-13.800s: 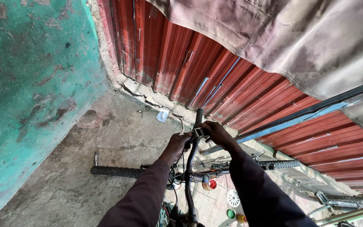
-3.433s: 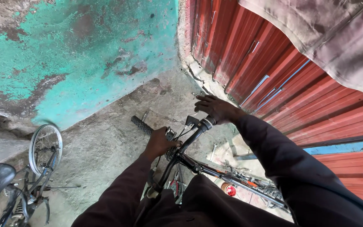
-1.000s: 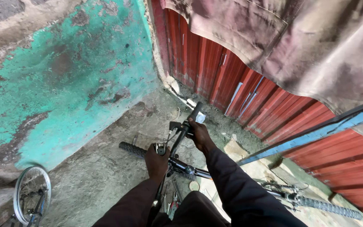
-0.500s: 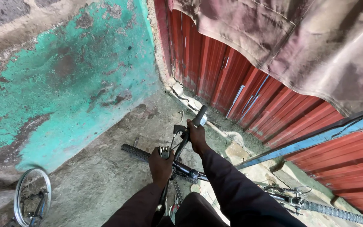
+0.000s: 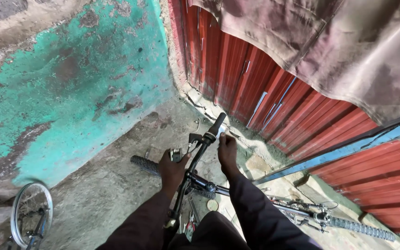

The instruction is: Tightening the stem bolts and adjusting the handlebars of a bicycle using a wrench

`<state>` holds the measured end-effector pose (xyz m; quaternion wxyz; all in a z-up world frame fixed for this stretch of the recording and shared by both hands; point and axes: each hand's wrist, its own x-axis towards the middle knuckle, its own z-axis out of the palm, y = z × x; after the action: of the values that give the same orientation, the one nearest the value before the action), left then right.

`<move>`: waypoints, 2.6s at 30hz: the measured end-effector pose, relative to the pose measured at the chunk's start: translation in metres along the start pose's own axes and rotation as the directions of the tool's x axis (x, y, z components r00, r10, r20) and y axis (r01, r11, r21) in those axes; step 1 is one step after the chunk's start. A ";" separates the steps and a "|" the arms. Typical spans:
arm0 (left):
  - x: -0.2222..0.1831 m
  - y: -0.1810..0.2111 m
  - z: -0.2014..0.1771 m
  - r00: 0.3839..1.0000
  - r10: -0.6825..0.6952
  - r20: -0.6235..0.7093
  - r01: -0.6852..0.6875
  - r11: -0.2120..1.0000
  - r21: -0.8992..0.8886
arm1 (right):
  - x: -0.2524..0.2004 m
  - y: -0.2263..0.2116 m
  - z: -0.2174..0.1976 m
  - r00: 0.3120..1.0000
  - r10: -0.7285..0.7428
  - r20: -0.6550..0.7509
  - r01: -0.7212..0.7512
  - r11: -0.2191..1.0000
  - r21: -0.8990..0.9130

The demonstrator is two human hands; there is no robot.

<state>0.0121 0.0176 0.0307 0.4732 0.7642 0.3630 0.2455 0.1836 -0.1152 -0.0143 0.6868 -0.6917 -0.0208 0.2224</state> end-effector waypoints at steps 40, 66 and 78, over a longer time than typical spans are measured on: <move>0.074 0.043 0.032 0.686 0.050 0.726 0.486 0.710 -0.509 | -0.096 -0.064 -0.028 0.865 -0.002 0.502 -0.166 0.943 0.288; 0.056 0.026 0.027 0.649 0.140 0.748 0.401 0.772 -0.493 | -0.108 -0.071 -0.024 0.856 -0.112 0.505 0.110 0.993 0.033; 0.039 0.032 0.032 0.734 0.195 0.650 0.426 0.612 -0.666 | -0.115 -0.082 -0.018 0.903 -0.184 0.388 0.110 0.972 0.206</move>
<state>0.0697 0.0212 0.0468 0.8689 0.4861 0.0766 0.0535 0.1086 -0.1666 0.0954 0.7418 -0.5626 -0.1945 0.3089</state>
